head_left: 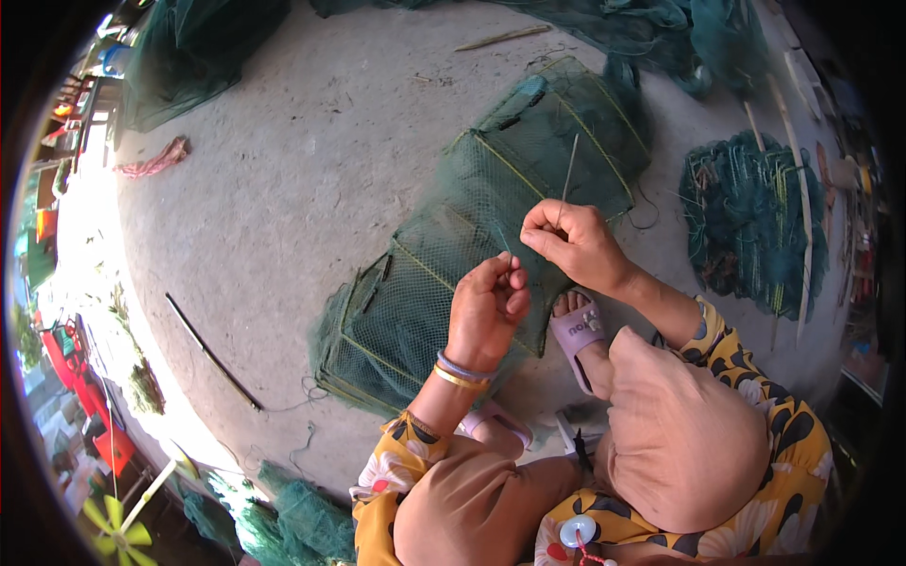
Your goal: The recorder is repairing or sewing green mesh fishing nets using a needle and thread.
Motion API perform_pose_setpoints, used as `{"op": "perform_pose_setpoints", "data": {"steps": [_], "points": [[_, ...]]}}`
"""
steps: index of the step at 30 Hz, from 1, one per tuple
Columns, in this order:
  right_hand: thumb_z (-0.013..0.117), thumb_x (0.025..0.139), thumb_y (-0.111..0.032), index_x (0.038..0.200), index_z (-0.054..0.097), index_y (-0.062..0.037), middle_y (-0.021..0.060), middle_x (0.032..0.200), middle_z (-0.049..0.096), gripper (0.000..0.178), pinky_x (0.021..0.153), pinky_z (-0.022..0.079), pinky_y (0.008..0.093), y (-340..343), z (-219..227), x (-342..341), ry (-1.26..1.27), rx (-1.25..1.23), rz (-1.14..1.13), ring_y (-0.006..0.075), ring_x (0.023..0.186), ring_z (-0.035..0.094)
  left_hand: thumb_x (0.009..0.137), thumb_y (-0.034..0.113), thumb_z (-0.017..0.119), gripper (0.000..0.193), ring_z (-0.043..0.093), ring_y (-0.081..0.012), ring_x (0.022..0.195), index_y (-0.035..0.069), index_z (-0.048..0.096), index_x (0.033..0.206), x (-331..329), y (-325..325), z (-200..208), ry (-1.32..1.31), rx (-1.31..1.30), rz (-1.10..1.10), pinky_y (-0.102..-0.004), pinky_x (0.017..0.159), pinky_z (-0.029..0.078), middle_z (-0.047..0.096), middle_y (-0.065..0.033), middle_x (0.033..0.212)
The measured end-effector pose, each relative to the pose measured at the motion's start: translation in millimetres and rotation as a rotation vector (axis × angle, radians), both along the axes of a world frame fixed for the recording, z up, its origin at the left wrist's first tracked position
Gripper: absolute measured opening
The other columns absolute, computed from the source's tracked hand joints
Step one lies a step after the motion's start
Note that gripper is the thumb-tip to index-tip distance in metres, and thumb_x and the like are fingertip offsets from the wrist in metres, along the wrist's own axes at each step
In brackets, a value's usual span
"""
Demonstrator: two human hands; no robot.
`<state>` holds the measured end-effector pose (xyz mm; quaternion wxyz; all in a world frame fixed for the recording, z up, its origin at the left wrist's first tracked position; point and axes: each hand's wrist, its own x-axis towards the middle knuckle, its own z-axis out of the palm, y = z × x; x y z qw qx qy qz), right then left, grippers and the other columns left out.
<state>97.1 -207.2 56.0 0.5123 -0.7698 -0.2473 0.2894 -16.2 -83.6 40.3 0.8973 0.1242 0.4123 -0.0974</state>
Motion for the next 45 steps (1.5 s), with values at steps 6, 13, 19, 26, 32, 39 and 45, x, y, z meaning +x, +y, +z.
{"op": "perform_pose_setpoints", "data": {"steps": [6,13,19,26,32,39,45], "points": [[0.063,0.082,-0.008,0.080,0.061,-0.0001,0.0071,0.063,0.062,0.009,0.054,0.045,0.0261,6.8,-9.1,-1.0,-0.076,-0.048,0.087,0.0084,0.056,0.056,0.093,0.019,0.050,0.016,0.028,-0.0070,0.041,0.005,0.053,0.087,-3.3,9.7,-2.4,-0.047,-0.080,-0.123,-0.0235,0.040,0.023,0.044,0.0018,0.062],[0.063,0.082,-0.007,0.080,0.061,0.0004,0.0062,0.063,0.063,0.008,0.054,0.045,0.0253,8.1,-17.9,-3.6,0.044,0.057,0.112,0.0080,0.057,0.056,0.093,0.018,0.051,0.014,0.027,-0.0062,0.041,0.005,0.055,0.092,-5.9,6.7,3.4,-0.051,-0.025,-0.132,-0.0224,0.040,0.023,0.039,0.0038,0.060],[0.065,0.081,-0.008,0.077,0.062,0.0014,0.0069,0.065,0.064,0.011,0.054,0.045,0.0250,11.3,-21.4,-2.7,0.092,0.049,0.103,0.0072,0.059,0.056,0.091,0.015,0.055,0.011,0.029,-0.0062,0.042,0.004,0.056,0.091,-9.6,-3.2,10.7,0.005,0.055,-0.001,-0.0223,0.039,0.023,0.038,0.0037,0.058],[0.067,0.081,-0.009,0.082,0.066,0.0013,0.0041,0.064,0.062,0.011,0.052,0.043,0.0239,5.8,1.1,-0.7,0.212,-0.014,0.060,0.0057,0.057,0.053,0.089,0.009,0.058,0.008,0.031,-0.0053,0.043,0.003,0.059,0.085,-7.6,-11.7,18.6,-0.002,0.402,0.139,-0.0207,0.039,0.026,0.043,0.0036,0.058],[0.066,0.082,-0.009,0.086,0.067,0.0005,0.0019,0.062,0.059,0.011,0.049,0.041,0.0236,5.8,8.2,-5.6,0.220,-0.006,0.048,0.0049,0.054,0.050,0.089,0.010,0.060,0.010,0.036,-0.0040,0.045,0.001,0.061,0.086,-8.7,-21.1,8.5,-0.052,0.585,0.125,-0.0193,0.040,0.027,0.048,0.0039,0.059],[0.066,0.080,-0.010,0.086,0.067,0.0015,0.0059,0.062,0.060,0.013,0.053,0.044,0.0245,15.8,17.2,1.9,-0.016,-0.041,0.194,0.0066,0.056,0.053,0.088,0.008,0.063,0.009,0.044,-0.0023,0.052,-0.001,0.063,0.090,-13.7,-23.7,-3.7,-0.101,0.997,0.041,-0.0173,0.045,0.032,0.053,0.0030,0.064],[0.065,0.078,-0.008,0.085,0.067,0.0020,0.0070,0.067,0.065,0.012,0.055,0.046,0.0246,19.9,12.4,9.3,0.054,0.046,0.268,0.0076,0.059,0.056,0.084,0.003,0.065,0.006,0.046,-0.0036,0.058,0.000,0.063,0.088,-13.2,-19.1,-1.4,-0.180,1.512,-0.051,-0.0181,0.052,0.038,0.055,0.0031,0.065]]}}
